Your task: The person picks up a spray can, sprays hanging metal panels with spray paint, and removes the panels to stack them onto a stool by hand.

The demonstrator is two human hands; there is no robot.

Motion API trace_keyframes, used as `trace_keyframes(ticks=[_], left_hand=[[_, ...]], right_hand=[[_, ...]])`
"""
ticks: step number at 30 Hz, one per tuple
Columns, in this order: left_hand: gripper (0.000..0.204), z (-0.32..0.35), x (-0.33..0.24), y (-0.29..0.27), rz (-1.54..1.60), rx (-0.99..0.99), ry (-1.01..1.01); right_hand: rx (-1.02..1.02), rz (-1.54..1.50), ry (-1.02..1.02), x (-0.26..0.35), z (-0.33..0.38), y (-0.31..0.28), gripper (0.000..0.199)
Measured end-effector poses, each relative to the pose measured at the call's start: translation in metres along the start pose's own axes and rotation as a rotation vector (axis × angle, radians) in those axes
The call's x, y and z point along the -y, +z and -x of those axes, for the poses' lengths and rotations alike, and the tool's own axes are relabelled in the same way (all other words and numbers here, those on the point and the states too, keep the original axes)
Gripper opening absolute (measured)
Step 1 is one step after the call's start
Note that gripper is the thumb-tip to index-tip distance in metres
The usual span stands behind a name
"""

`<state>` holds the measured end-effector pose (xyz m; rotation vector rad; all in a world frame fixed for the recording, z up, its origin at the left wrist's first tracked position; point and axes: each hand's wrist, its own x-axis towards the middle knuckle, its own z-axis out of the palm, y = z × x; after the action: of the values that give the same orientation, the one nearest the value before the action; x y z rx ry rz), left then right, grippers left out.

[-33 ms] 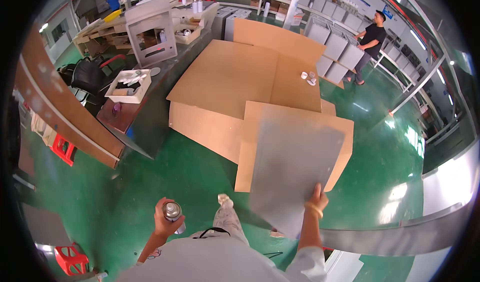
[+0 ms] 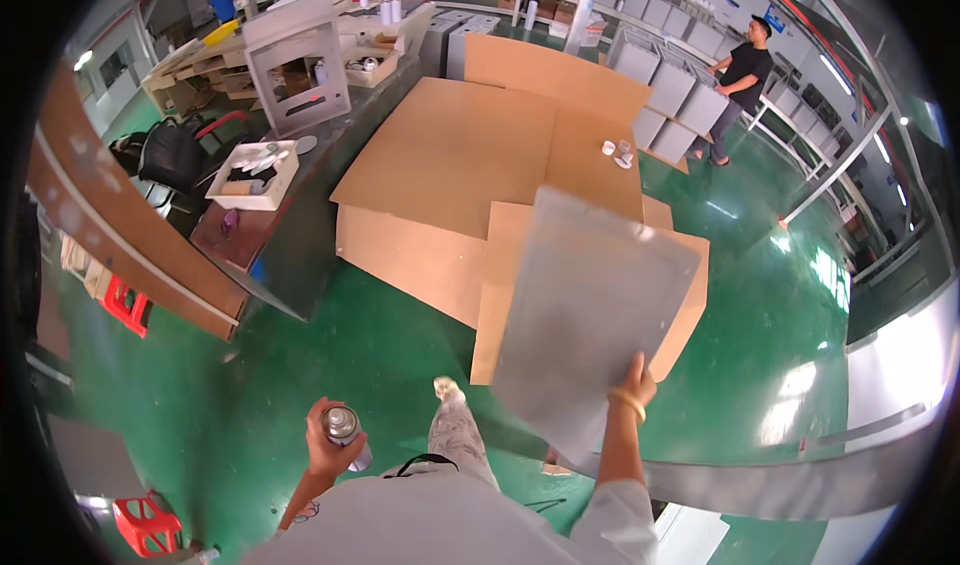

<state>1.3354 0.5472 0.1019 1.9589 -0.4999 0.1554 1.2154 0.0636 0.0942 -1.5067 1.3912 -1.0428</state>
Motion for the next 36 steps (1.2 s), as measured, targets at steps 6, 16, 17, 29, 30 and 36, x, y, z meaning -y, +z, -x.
trace_keyframes(ticks=[6,16,17,29,30,36], left_hand=[[0.078,-0.077,0.052,0.063,0.103,-0.06,-0.239],[0.078,-0.238,0.076,0.153,-0.169,0.122,-0.49],[0.079,-0.247,0.081,0.158,-0.218,0.159,-0.464],[0.085,-0.28,0.123,0.171,-0.212,0.26,-0.678],[0.085,-0.285,0.123,0.172,-0.222,0.252,-0.68],[0.084,-0.292,0.125,0.175,-0.205,0.226,-0.713]], right_hand=[[-0.112,-0.086,0.535,-0.038,-0.095,0.258,0.072],[-0.167,-0.697,1.023,-0.136,-0.152,0.519,0.081],[-0.196,-0.765,0.954,-0.144,-0.159,0.531,0.081],[-0.313,-0.578,1.142,-0.164,-0.203,0.615,0.091],[-0.32,-0.572,1.144,-0.166,-0.204,0.618,0.091],[-0.412,-0.452,1.27,-0.181,-0.209,0.628,0.092]])
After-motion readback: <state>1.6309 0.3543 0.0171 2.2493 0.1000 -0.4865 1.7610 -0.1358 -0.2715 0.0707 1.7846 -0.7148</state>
